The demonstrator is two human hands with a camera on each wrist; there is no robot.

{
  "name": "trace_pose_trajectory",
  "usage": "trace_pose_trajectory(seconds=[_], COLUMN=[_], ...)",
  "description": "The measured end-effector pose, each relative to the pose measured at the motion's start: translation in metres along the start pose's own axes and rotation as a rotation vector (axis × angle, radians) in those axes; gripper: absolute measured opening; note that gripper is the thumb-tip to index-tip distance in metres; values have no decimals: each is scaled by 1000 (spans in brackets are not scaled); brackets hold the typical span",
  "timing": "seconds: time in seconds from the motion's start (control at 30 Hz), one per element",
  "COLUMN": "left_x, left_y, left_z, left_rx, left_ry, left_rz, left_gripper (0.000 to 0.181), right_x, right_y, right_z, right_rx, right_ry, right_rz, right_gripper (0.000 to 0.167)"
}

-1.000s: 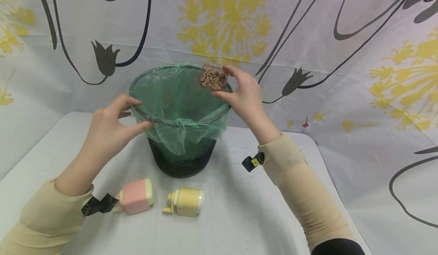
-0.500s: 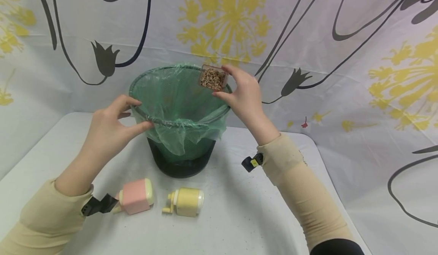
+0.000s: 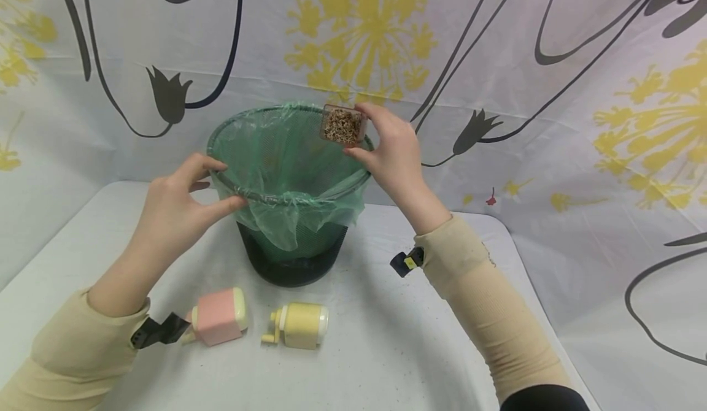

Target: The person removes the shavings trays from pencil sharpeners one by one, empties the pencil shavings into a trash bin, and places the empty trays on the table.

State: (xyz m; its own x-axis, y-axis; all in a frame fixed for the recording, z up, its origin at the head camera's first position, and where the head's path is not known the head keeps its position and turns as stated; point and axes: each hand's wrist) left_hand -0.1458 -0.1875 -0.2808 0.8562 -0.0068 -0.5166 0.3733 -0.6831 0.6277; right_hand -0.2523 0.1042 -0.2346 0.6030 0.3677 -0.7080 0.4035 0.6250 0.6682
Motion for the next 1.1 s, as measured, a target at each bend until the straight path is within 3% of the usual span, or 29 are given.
trace_pose_trajectory(seconds=[0.3,1.1], left_x=[1,0], left_y=[0,0], left_z=[1,0], left_rx=[-4,-3], left_ry=[-2,-6], left_rz=[5,-6], left_gripper=[50,49], right_x=[1,1], right_y=[-2,-3], right_z=[-1,0], right_rx=[27,57], right_ry=[77,167], right_rz=[-39,-88], right_gripper=[69,64])
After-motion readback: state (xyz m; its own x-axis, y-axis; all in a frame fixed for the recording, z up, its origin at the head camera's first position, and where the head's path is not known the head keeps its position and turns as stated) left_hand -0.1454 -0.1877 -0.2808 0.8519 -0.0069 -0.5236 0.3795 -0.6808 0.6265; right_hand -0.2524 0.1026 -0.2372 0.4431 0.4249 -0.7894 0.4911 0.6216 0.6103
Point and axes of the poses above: each hand's wrist, its own x-axis away from the middle knuckle, its own y-axis out of the back of the hand, z = x × y, and after that the axes turned 5 degrees about -x, right-handed
